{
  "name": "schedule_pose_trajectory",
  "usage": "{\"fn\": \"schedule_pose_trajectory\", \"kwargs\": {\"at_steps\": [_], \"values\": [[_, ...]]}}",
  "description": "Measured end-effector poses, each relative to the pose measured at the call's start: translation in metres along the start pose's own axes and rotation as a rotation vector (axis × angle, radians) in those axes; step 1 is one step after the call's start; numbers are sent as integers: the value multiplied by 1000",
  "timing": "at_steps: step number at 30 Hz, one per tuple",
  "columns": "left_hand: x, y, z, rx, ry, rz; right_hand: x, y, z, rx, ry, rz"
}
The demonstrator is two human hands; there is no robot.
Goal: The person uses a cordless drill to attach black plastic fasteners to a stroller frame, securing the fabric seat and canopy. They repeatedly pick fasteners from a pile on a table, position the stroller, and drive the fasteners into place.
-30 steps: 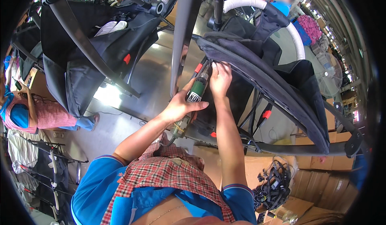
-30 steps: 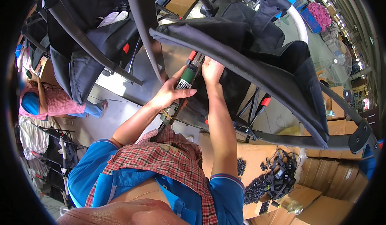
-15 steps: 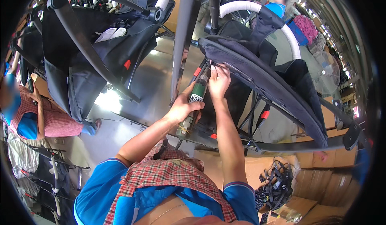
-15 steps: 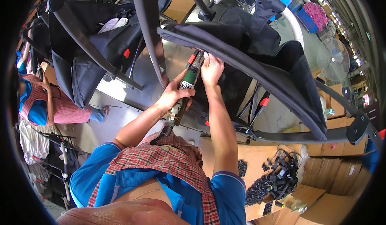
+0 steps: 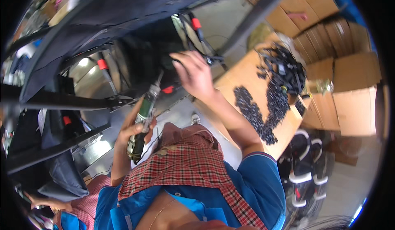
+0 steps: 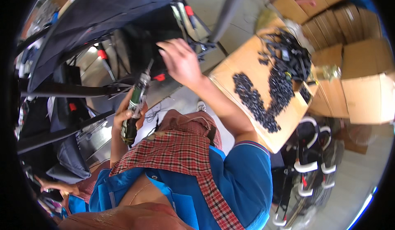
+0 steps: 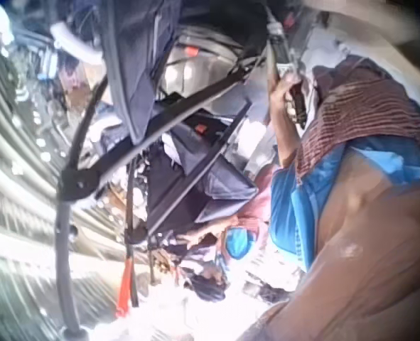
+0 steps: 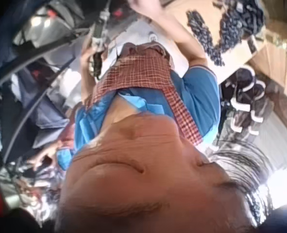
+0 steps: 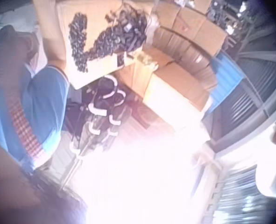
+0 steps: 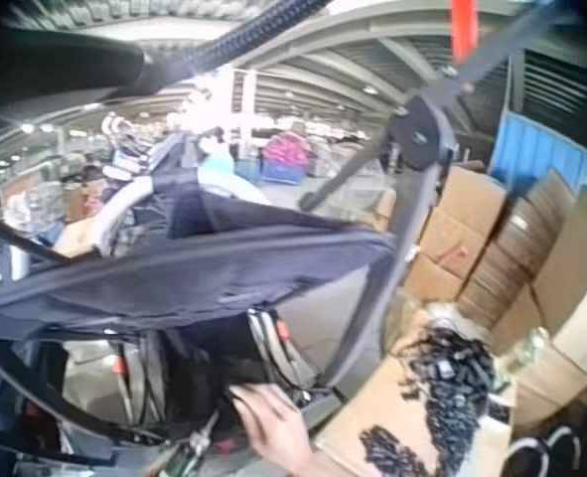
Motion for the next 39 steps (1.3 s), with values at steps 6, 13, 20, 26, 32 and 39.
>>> {"fn": "schedule_pose_trajectory", "kwargs": {"at_steps": [6, 13, 20, 26, 32, 39], "values": [[36, -84, 28, 299, -98, -306, -186, 116, -162, -300, -31, 624], [85, -127, 83, 364, -111, -421, -280, 178, -222, -372, -266, 672], [99, -151, 112, 357, -57, -509, -259, 193, -220, 7, -209, 789], [109, -134, 133, 464, -125, -310, -191, 156, -189, 861, -263, 794], [95, -119, 128, 380, -133, -290, -157, 135, -160, 982, -391, 692], [68, -105, 100, 368, -167, -167, -134, 113, -134, 1023, -488, 685]]}}
Point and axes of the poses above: each hand's wrist, its own x-axis towards the middle knuckle, its own z-axis out of the palm, y = z × x, the point moved 4 cm from there along x, towards the middle knuckle, and after that the axes turned 2 degrees about -y, right-handed, at the moved point
